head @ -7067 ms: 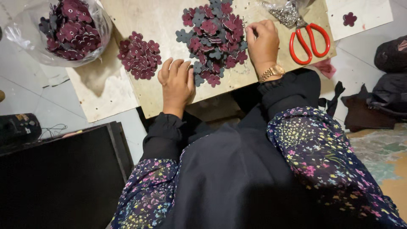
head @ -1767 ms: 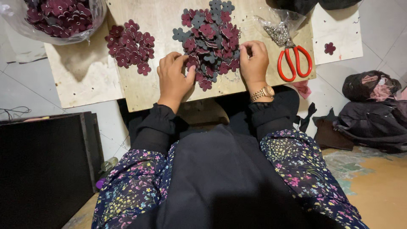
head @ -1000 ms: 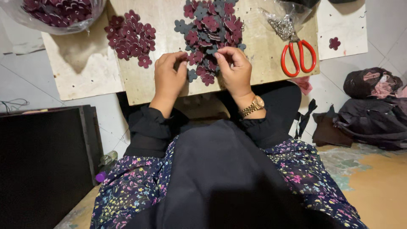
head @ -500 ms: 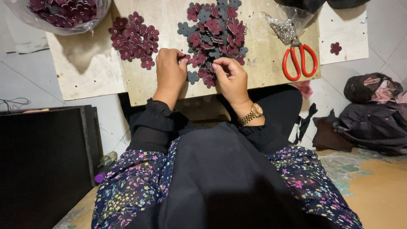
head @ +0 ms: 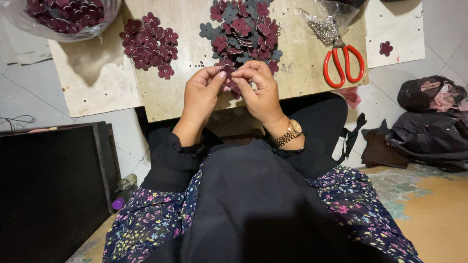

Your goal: The person sits on the floor and assembles small flower-shaped craft pieces by hand. They pick up a dark red flower piece, attach a small silver fastener to its center, and place the finished unit into a separate pile on the table.

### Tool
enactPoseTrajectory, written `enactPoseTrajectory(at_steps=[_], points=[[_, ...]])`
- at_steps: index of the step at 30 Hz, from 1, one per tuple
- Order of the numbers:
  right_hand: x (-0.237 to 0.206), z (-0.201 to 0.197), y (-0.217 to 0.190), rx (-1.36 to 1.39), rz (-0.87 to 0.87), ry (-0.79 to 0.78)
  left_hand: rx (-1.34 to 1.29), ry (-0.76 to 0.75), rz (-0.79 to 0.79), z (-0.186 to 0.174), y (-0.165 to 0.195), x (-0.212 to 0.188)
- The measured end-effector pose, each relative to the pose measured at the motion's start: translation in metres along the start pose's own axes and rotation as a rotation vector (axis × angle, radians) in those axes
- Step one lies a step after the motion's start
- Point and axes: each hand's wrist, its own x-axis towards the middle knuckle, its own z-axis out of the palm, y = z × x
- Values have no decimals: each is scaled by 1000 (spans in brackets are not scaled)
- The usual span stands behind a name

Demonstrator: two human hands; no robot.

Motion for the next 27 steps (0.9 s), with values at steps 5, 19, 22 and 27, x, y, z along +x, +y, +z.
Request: enactPoseTrajectory(at_steps=[5, 19, 22, 27], points=[[-1, -1, 2, 41, 39, 2, 4, -70, -46, 12, 6, -8], [-7, -5, 22, 462, 202, 3, 152, -81, 65, 19, 9, -16], [-7, -8, 31, 544, 283, -25, 92, -123, 36, 18, 11, -16], [-5, -15, 36, 619, 328, -84, 47, -123, 7, 17, 10, -14]])
